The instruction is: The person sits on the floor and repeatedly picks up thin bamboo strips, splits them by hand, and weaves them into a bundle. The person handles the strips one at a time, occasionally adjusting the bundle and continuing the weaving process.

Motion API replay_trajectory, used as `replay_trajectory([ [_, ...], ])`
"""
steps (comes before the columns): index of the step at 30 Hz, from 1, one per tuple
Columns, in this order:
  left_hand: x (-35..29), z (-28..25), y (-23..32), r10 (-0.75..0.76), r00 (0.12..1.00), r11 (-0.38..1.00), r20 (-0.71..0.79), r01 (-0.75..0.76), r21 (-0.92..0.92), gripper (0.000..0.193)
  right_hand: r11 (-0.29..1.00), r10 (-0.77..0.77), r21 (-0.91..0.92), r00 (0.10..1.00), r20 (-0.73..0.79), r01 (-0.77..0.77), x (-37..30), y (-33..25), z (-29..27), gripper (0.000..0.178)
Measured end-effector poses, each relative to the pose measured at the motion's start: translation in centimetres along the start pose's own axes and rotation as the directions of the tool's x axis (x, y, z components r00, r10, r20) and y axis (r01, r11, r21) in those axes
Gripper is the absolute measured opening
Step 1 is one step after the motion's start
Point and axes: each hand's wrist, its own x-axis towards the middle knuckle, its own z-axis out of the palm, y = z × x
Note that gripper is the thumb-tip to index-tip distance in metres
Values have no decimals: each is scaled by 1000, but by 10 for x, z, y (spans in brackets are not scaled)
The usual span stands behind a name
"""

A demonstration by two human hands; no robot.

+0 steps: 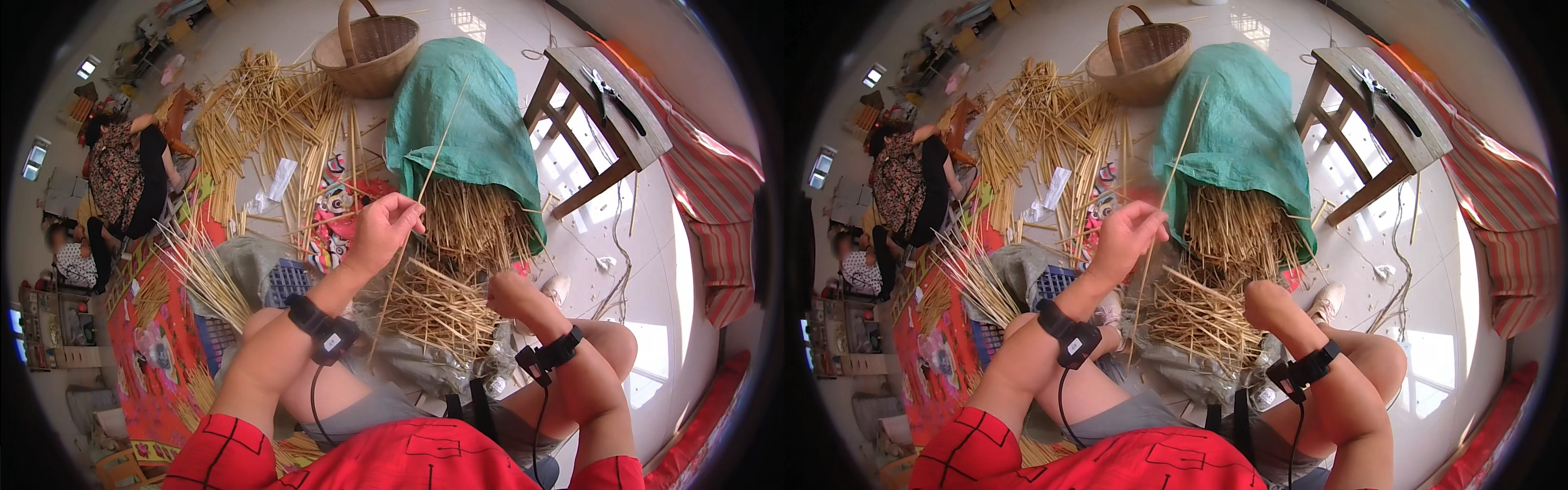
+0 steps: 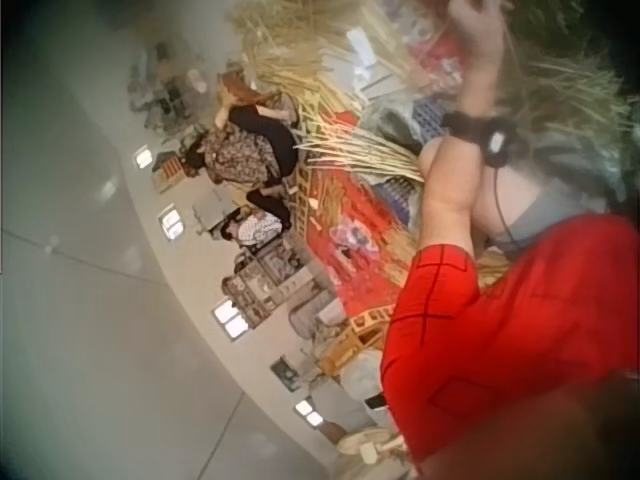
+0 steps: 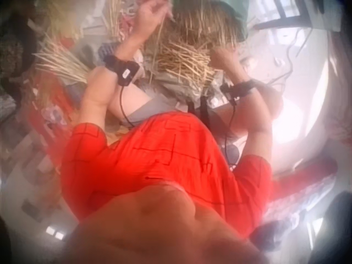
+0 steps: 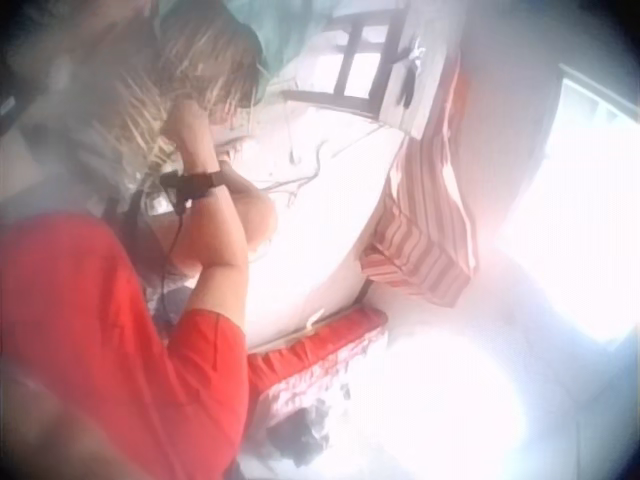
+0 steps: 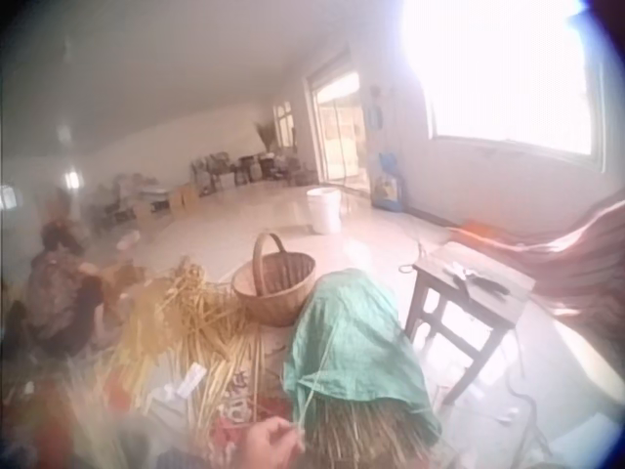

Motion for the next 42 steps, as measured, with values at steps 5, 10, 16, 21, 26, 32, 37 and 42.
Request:
replay_trajectory([
  [5, -5, 2, -4, 40, 999, 999, 20, -41, 35, 13, 914, -139, 352, 969, -204, 205, -1, -24, -14, 25],
  [10, -21, 25, -19, -10, 991, 989, 130, -9, 145, 15, 155, 120, 897, 894, -433, 414, 7, -45, -43, 22],
  [16, -26, 36, -13, -41, 979, 982, 201, 2, 188, 14, 149, 243, 884, 851, -466, 442, 15, -36, -45, 17],
  [21, -19, 33, -25, 1, 990, 999, 143, -8, 48, 12, 372, 227, 813, 805, -548, 449, 14, -40, -38, 15],
  [26, -15, 28, -26, 57, 992, 997, 115, -62, 44, 11, 830, -67, 383, 753, -655, 407, 8, -42, -31, 14],
  [32, 0, 9, -19, -35, 999, 972, -7, 32, -233, 12, 855, -376, 314, 910, -176, 413, 11, -35, -5, 20],
  [37, 11, -17, -1, -20, 994, 942, -107, -17, -335, 15, 873, -294, 394, 955, -44, 287, 4, -43, -9, 43],
  [42, 20, -45, 8, -4, 954, 909, -299, -121, -400, 17, 620, -451, 767, 875, 175, 165, -3, -59, 2, 57],
])
